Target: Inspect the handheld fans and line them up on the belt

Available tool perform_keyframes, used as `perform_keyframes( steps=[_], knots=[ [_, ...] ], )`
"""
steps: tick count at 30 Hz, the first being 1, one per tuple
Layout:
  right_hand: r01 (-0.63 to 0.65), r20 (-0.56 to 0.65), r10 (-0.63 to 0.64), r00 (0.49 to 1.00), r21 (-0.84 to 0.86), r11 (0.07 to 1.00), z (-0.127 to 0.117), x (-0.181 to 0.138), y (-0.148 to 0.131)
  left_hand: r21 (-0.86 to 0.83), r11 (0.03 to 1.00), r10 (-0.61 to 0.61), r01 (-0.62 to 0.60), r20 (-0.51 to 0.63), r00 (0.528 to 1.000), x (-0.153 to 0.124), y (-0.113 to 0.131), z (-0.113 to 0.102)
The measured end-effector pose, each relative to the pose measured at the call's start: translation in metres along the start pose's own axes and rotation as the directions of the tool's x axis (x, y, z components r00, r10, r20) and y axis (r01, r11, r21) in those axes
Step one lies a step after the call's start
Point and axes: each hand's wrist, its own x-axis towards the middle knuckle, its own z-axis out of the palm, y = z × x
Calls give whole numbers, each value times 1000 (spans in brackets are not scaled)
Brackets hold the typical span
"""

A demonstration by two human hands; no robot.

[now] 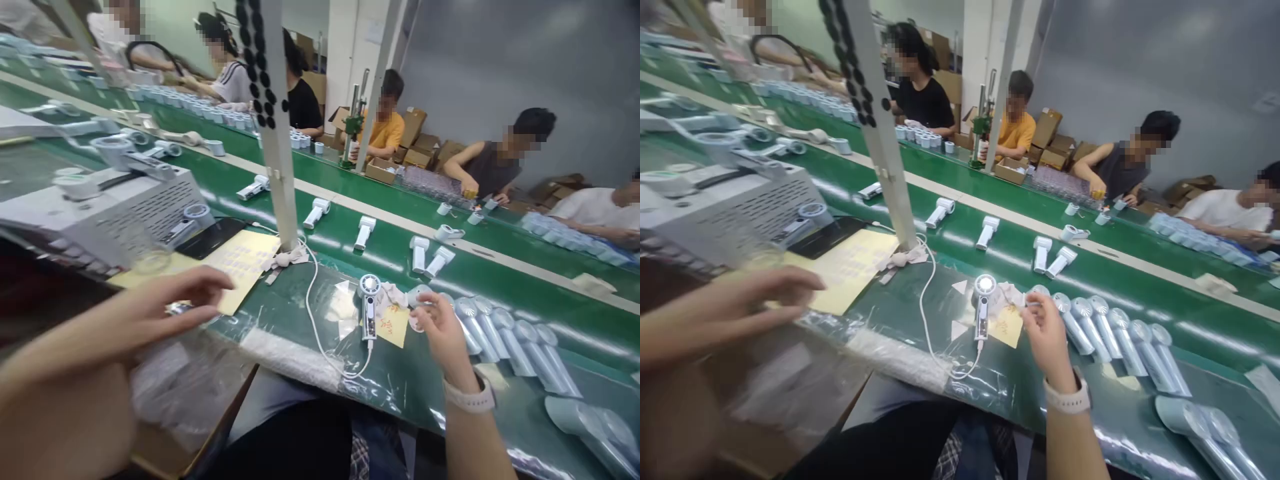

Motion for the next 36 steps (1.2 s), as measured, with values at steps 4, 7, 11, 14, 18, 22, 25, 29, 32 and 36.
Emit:
perform_keyframes(
  steps=[4,7,11,14,18,22,25,29,32,36],
  knots=[
    [-227,-171,178,969,-333,915,-36,71,15,-39,990,137,-132,369,919,103,26,96],
    [-322,-188,264,946,-459,828,-51,125,27,21,999,20,-28,313,950,142,31,171],
    [-372,-96,393,914,-586,720,-43,173,42,1,1000,-7,7,136,991,166,-6,230],
    [-373,-56,450,891,-653,658,-25,187,44,-267,964,88,9,349,933,173,-37,240],
    [-351,-37,454,890,-689,634,-9,186,31,-387,922,189,-4,441,877,179,-51,237],
    [-276,25,396,918,-678,682,2,181,5,-328,944,142,20,463,875,181,-44,228],
    [-180,122,322,939,-625,759,19,167,-15,-498,866,164,49,373,913,177,-34,213],
    [-46,262,190,946,-473,880,57,123,-31,-895,442,-19,49,45,999,173,-24,200],
    [-3,288,110,951,-347,938,83,86,-32,-994,99,-255,-41,-65,965,174,-22,202],
    [-9,198,57,979,-235,972,94,59,-26,-991,-130,-378,36,83,922,174,-25,207]
  ],
)
